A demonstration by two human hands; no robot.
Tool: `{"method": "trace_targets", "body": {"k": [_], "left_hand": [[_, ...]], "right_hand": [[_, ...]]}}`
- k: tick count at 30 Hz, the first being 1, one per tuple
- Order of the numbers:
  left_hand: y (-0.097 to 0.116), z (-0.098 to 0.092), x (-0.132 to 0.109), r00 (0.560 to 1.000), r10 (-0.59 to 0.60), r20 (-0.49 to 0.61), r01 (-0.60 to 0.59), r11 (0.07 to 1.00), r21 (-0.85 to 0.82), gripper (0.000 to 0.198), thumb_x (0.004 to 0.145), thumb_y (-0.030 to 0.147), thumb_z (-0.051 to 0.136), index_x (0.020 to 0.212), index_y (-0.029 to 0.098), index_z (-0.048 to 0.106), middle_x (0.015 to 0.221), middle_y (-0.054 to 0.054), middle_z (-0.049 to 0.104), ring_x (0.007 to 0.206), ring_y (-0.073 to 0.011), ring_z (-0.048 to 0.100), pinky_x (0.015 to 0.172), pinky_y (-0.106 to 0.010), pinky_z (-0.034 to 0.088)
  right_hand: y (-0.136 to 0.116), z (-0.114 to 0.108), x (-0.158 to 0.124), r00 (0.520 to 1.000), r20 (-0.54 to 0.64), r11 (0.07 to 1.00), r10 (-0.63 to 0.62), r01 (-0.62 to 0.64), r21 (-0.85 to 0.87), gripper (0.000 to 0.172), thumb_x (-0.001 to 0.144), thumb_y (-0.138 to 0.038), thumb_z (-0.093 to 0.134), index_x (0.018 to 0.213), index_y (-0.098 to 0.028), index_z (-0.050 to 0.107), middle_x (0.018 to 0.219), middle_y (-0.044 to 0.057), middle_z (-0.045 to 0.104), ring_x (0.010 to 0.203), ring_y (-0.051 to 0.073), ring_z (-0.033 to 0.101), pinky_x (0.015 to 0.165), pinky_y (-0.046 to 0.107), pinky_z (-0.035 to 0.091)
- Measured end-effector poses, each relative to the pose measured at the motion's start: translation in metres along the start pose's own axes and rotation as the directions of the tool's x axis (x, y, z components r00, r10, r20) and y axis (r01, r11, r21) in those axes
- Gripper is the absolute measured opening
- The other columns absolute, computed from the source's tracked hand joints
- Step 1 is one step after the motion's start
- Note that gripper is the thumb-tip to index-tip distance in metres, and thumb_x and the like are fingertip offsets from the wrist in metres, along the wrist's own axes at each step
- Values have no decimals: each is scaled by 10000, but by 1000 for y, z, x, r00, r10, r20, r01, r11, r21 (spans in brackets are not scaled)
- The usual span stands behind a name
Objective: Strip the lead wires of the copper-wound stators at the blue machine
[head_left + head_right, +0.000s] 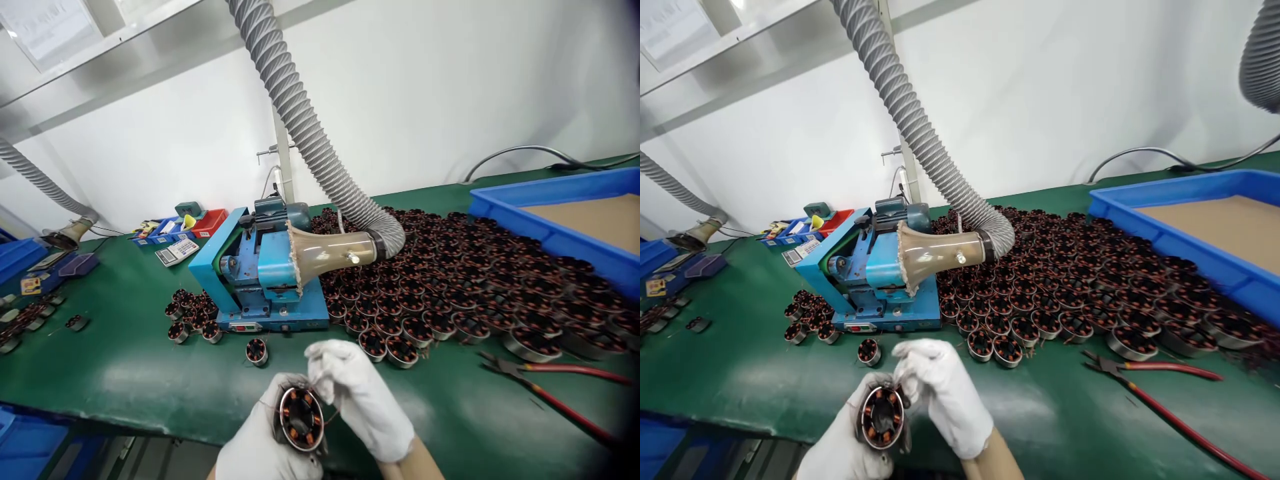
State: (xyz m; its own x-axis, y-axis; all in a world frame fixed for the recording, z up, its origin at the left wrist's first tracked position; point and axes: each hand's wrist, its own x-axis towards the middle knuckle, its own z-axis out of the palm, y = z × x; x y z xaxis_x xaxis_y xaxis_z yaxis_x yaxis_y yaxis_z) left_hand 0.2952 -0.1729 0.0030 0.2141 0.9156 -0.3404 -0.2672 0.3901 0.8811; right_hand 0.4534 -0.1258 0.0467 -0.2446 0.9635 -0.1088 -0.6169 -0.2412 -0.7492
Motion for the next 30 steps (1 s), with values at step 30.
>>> {"method": "trace_targets", "body": {"k": [30], "left_hand": [[14, 6, 107, 849, 461, -257, -386, 874, 294, 469, 670, 94, 648, 1107, 219, 530, 1179, -77, 584, 1114, -217, 549, 1015, -357, 384]], "right_hand": [[43, -3, 80, 811, 88, 297, -579, 310, -903, 214, 867, -202, 460, 853, -206, 674, 838, 66, 689, 769, 202, 659, 713, 320, 542]]}}
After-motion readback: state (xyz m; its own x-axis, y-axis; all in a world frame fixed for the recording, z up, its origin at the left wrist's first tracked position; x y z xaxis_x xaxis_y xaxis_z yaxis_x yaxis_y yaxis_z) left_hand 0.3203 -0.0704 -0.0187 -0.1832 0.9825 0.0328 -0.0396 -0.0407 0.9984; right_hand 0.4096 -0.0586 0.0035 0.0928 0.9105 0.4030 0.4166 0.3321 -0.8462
